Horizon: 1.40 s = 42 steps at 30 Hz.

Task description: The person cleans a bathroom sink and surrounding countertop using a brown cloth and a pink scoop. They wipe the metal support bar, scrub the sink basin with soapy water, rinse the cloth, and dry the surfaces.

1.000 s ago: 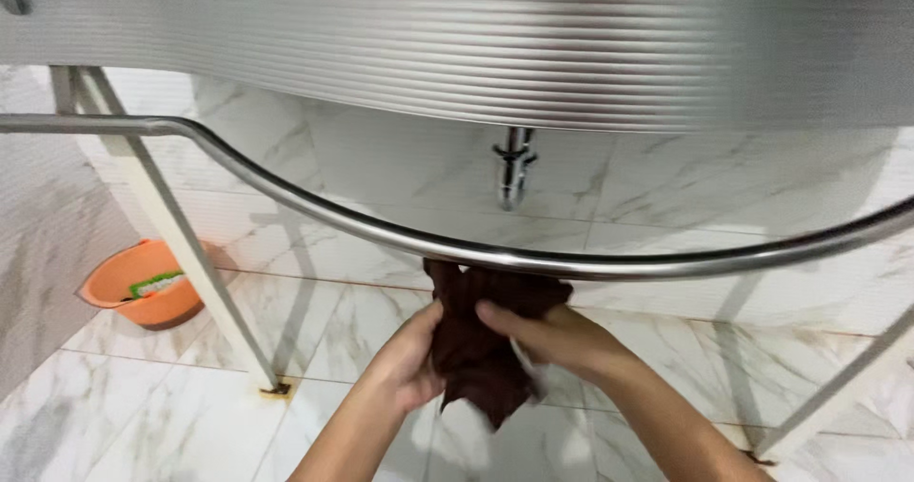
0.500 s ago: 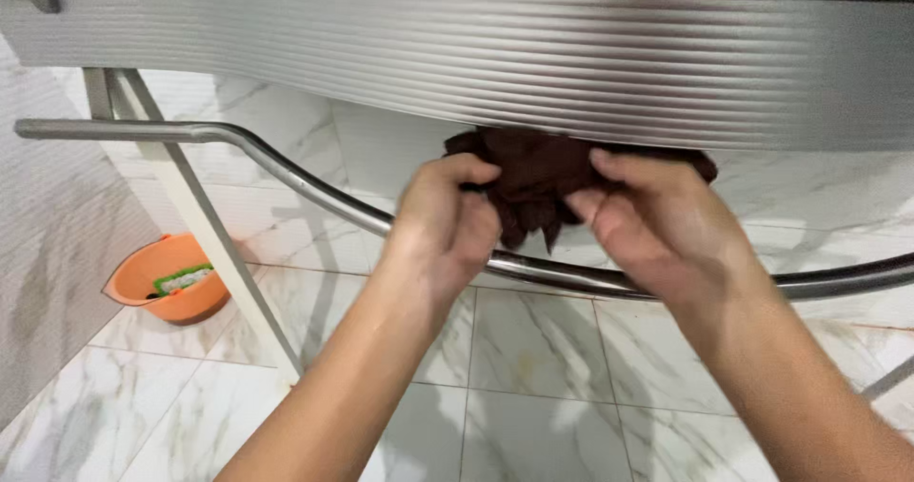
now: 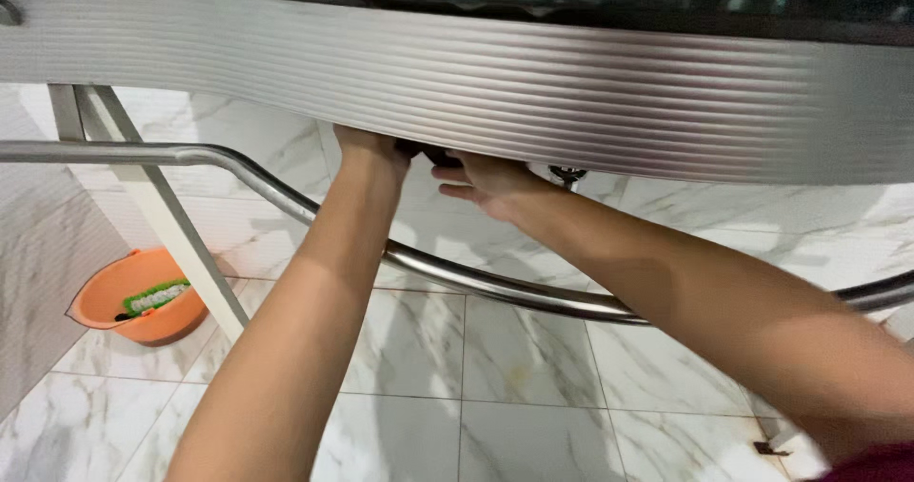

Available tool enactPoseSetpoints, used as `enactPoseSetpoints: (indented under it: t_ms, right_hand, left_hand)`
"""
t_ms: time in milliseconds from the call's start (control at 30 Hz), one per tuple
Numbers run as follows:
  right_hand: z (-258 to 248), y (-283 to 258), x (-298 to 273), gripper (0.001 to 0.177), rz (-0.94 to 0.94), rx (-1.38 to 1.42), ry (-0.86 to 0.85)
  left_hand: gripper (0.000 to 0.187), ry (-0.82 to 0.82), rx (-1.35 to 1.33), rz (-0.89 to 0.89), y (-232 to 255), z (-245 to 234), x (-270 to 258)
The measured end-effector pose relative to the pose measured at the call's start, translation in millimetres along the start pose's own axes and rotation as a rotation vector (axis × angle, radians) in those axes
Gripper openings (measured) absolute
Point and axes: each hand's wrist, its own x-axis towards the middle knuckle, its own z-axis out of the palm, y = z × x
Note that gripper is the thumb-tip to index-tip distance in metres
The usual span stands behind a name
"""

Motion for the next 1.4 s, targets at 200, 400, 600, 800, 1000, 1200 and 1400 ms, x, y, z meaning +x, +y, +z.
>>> enactPoseSetpoints:
  t_ms: [200,400,600,800,1000,1200,1400]
  right_hand:
    - [10.9,-17.2,-12.9,0.053,-0.043,-0.117,-0.077]
    - [-34.7,-34.2,-115.5,0.046,-0.066,-0.248,0.009]
    - [-86.6,-46.3,-197.5,0.035,-0.238,-0.015,-0.019]
    - [-109.0,-32.1,-279.8,0.040,-0.282,-0.033,0.140]
    - [-57.0,-25.0,-263.4,0.046,-0.382,-0.729,0.109]
    - [9.5,-26.8,-246.9,0.053,-0.029,-1.141,0.019]
    - [-43.4,2.1,-265.7,0.039,-0.391,-1.356,0.067]
  left_hand:
    - [0.070,-0.025,0.269,-0.284,6.2,14.1,-12.4]
    - [0.056,-0.250,0.289,-0.353,-24.9,25.8,-56.9]
    - [0.042,-0.490,0.279,-0.387,-71.5,49.6,-125.7]
    - [0.040,-0.151,0.288,-0.547,-100.1,74.7,-199.7]
    - [0.057,-0.217,0.262,-0.621,-72.4,21.2,-278.8]
    - [0.054,0.096,0.245,-0.471,-41.6,-34.6,-260.4]
    - [0.038,0.120,0.353,-0.629,-109.5,-38.2,-258.9]
